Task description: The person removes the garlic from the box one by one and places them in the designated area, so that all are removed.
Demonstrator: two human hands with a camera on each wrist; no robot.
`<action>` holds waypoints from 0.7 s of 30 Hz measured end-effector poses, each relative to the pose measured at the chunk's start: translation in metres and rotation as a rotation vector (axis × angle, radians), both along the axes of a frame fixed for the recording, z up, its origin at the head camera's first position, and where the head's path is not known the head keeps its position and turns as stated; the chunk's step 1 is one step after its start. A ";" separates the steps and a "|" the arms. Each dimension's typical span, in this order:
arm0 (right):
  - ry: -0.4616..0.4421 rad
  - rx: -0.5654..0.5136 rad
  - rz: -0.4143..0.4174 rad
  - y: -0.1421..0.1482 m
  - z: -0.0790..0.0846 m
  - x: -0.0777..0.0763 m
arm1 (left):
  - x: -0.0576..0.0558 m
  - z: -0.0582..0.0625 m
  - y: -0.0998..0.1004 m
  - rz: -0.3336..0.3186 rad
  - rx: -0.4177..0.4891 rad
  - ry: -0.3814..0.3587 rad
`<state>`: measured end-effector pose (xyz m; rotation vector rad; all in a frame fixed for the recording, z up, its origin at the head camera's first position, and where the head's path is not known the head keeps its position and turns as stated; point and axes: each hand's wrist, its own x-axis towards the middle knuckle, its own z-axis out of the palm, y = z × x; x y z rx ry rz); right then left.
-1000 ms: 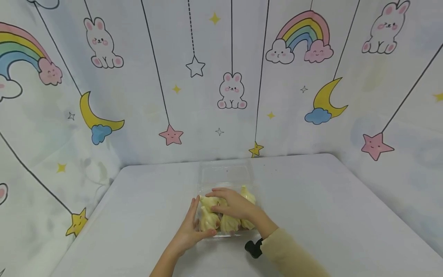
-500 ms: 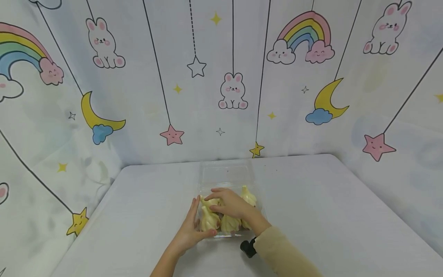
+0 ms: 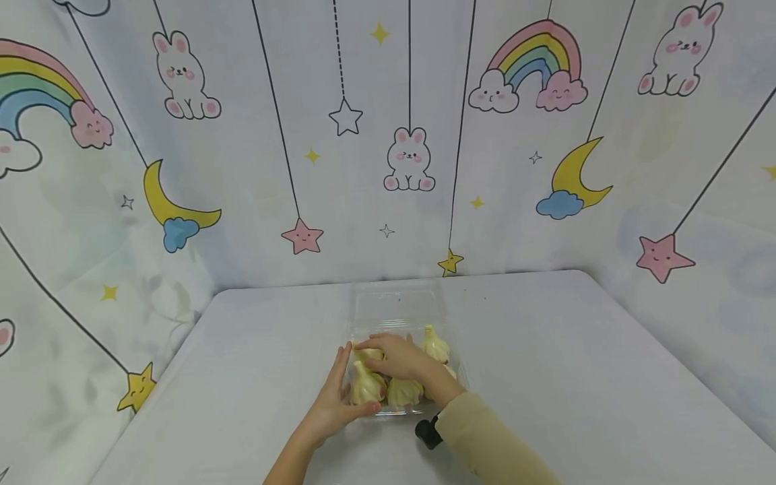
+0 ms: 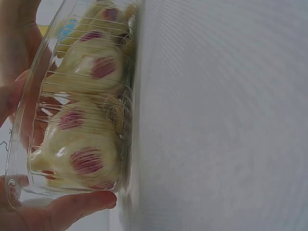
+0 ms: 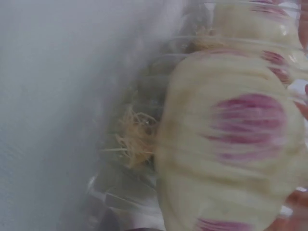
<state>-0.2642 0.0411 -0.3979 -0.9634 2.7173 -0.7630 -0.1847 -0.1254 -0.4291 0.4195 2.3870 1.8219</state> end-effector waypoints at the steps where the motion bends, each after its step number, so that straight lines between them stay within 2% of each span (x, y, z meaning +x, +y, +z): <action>1: -0.008 0.010 -0.014 -0.001 -0.001 0.000 | 0.000 0.000 0.000 -0.001 0.002 0.000; 21: -0.020 0.087 -0.059 -0.015 0.002 -0.004 | -0.001 -0.001 0.000 0.000 0.009 -0.015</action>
